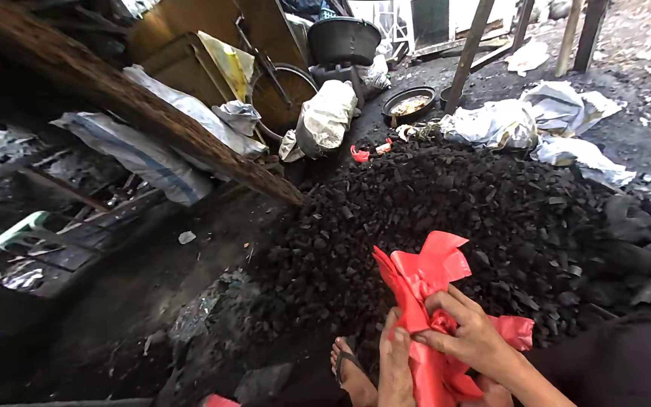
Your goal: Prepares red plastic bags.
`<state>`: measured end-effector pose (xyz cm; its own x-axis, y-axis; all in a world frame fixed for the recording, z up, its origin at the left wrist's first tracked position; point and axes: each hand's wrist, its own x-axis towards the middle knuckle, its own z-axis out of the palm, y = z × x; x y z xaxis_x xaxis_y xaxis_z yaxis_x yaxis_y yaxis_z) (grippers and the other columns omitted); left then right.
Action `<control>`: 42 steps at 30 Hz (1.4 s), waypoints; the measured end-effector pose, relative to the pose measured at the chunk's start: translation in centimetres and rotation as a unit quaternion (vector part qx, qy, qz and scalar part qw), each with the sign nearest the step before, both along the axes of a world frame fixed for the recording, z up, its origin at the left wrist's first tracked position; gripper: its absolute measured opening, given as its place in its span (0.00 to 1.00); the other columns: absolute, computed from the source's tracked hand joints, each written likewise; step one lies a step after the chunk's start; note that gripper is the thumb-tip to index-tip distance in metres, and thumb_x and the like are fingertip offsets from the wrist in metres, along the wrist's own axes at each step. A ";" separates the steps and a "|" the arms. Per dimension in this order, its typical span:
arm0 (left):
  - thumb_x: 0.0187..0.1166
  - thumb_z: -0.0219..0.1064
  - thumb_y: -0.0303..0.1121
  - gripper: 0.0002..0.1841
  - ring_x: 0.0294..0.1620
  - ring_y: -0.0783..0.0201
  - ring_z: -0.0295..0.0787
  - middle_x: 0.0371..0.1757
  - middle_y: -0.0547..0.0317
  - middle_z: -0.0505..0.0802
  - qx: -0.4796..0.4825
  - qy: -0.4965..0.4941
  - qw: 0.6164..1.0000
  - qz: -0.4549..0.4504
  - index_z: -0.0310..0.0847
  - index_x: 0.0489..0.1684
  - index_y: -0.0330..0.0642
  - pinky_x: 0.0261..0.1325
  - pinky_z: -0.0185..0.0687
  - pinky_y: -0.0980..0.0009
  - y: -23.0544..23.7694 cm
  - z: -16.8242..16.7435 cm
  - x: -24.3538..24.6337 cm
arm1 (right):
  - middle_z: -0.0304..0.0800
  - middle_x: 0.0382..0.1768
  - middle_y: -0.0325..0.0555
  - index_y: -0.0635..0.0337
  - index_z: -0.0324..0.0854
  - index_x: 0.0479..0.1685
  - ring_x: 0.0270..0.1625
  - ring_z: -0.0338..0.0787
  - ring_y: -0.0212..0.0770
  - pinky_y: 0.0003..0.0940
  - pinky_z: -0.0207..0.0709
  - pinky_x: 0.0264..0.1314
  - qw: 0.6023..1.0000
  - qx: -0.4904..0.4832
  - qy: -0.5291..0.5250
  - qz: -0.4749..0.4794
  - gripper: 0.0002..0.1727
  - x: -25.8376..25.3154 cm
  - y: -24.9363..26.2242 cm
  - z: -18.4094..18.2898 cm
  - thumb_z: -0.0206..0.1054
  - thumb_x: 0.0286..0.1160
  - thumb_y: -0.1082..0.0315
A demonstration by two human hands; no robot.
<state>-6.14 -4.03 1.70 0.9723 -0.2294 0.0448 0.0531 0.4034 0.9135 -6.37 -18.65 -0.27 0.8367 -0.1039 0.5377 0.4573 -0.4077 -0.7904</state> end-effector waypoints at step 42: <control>0.88 0.60 0.45 0.21 0.45 0.78 0.93 0.43 0.68 0.96 -0.032 0.013 0.999 0.021 0.79 0.61 0.34 0.54 0.90 0.77 -0.5 0.5 0.5 | 0.90 0.42 0.39 0.54 0.90 0.36 0.51 0.85 0.22 0.19 0.80 0.56 0.997 0.025 0.000 0.071 0.18 -0.2 -1.7 -0.6 0.63 0.81 0.50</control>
<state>-5.63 -4.57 2.18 0.9819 -0.1867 0.0329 0.0584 0.4629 0.8845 -6.52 -20.32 -0.84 0.8451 -0.0104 0.5345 0.5075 -0.2990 -0.8081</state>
